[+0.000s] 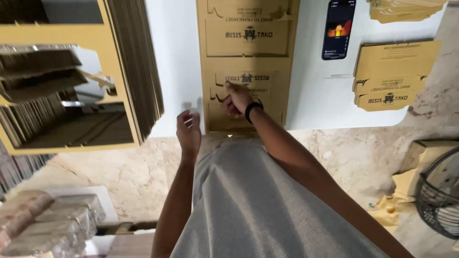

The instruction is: Fold cardboard inserts and assemble packaging components

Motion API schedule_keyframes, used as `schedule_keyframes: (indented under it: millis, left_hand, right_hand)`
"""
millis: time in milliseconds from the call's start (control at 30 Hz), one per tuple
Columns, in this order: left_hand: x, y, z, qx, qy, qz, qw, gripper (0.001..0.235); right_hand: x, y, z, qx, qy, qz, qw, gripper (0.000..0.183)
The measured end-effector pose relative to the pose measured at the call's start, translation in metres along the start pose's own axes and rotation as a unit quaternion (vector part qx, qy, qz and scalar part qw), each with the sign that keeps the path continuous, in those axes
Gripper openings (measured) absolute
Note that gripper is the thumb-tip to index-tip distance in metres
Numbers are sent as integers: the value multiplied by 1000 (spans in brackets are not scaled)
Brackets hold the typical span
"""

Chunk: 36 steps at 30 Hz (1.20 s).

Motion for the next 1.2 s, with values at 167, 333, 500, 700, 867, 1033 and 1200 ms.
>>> schedule_keyframes:
  millis: [167,333,500,700,867,1033,1200]
  left_hand:
    - [-37,-69,-46,69,59,-116,989,62]
    - [-84,-42,-64,177,-47,-118,976,77]
    - [-108,-27,-66,207,-20,-25,978,57]
    - [-138,-62,-53,168,48,-216,961,38]
    - [-136,-63,-57,155,55,-130,978,39]
    - [-136,-48,-67,158,62,-241,956,34]
    - [-139,-43,-66,142,65,-187,970,30]
  right_hand:
    - [36,24,-5,40,-43,-15,998,64]
    - [52,-3,-77,79,-84,-345,932,56]
    - [51,29,-46,108,-63,-471,873,50]
    - [50,31,-44,110,-61,-474,872,37]
    - [52,34,-41,89,-74,-476,872,31]
    - [51,36,-43,91,-89,-434,892,28]
    - [53,33,-48,114,-73,-450,883,24]
Point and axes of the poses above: each hand's wrist, its own z-axis towards the middle knuckle, its own x-axis out of the back of the hand, y = z × x, the point moved 3 cm from there along z, towards the middle knuckle
